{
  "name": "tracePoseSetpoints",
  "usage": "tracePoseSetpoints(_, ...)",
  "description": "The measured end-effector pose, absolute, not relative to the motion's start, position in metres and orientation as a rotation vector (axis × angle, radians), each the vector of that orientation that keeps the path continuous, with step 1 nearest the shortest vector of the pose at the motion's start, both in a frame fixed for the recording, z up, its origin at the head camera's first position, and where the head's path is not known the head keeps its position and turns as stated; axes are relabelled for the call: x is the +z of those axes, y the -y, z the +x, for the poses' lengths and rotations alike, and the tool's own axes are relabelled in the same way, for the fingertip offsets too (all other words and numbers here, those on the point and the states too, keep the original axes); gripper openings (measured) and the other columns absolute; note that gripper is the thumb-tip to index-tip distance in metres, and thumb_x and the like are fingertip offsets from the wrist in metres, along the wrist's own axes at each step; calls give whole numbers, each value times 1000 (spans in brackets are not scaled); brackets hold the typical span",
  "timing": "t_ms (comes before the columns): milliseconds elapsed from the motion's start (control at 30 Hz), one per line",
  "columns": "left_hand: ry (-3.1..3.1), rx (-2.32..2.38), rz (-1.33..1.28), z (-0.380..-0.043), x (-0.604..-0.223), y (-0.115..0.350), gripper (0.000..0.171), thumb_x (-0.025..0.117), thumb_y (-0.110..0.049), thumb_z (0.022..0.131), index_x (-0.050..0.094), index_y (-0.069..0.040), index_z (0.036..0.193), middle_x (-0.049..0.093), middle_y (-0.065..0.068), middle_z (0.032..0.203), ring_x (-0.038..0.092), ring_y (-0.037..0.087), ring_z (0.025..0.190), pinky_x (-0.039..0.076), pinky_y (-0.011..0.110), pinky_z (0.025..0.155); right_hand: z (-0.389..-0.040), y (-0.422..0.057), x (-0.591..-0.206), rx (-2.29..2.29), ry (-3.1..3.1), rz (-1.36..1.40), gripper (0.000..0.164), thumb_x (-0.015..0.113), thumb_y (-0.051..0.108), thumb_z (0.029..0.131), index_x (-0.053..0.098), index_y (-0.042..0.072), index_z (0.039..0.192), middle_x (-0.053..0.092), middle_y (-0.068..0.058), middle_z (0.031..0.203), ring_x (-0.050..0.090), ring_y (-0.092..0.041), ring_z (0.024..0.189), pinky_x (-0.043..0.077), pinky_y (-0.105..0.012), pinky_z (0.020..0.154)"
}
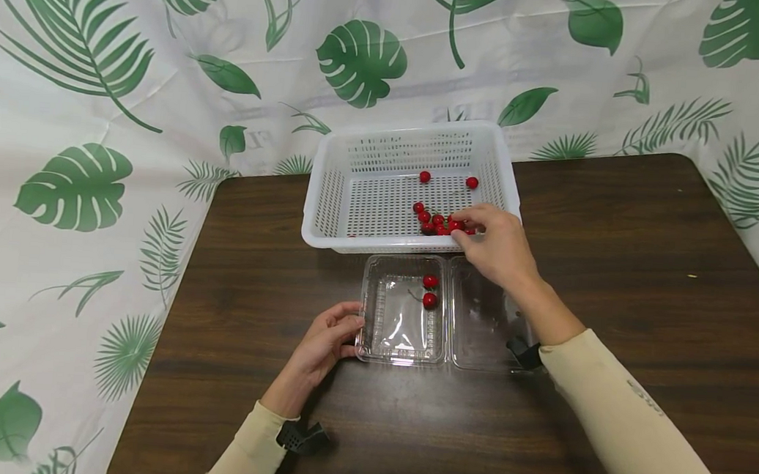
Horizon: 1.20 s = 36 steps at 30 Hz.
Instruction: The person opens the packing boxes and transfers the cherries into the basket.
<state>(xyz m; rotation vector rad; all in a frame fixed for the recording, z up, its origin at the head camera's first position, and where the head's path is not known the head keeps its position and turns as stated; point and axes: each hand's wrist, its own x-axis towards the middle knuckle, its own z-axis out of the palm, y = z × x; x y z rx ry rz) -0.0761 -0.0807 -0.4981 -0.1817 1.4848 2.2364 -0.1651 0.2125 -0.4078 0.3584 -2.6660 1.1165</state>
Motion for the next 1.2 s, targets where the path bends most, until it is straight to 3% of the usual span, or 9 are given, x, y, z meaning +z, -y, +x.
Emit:
tracePoseSetpoints(500,-1482,2239,-210,-75,-497,80,36,63,0,90,51,7,124,63,8,92,63,17,76,56,27,56,-163,-212,-410,1057,2663,336,24,73,6,86,71,1,109,65,-14,112,65,-32,94,53,-54,84)
tracePoseSetpoints(633,-1479,2240,-209,-75,-497,80,36,62,0,91,50,8,124,63,8,91,63,16,75,56,26,55,-158,-207,-408,1057,2599,379,22,73,2,84,72,1,106,66,-12,107,65,-29,91,54,-50,81)
tracePoseSetpoints(800,-1479,2244,-209,-75,-496,80,37,61,1,91,49,9,125,63,8,91,64,16,75,56,26,55,-149,-192,-402,1065,2532,550,21,76,1,82,74,5,103,68,-7,102,64,-20,84,55,-41,76)
tracePoseSetpoints(1000,-1488,2248,-185,-75,-497,80,34,61,0,91,50,9,123,63,7,90,64,16,75,56,26,55,-136,-169,-401,989,2696,778,24,77,8,83,73,8,107,67,-4,101,64,-19,82,53,-39,69)
tracePoseSetpoints(1200,-1490,2244,-181,-75,-498,79,36,61,-1,92,49,9,124,63,8,90,64,16,75,56,27,55,-125,-151,-416,698,2853,1014,29,79,8,80,73,9,109,64,-2,106,63,-19,87,54,-38,73)
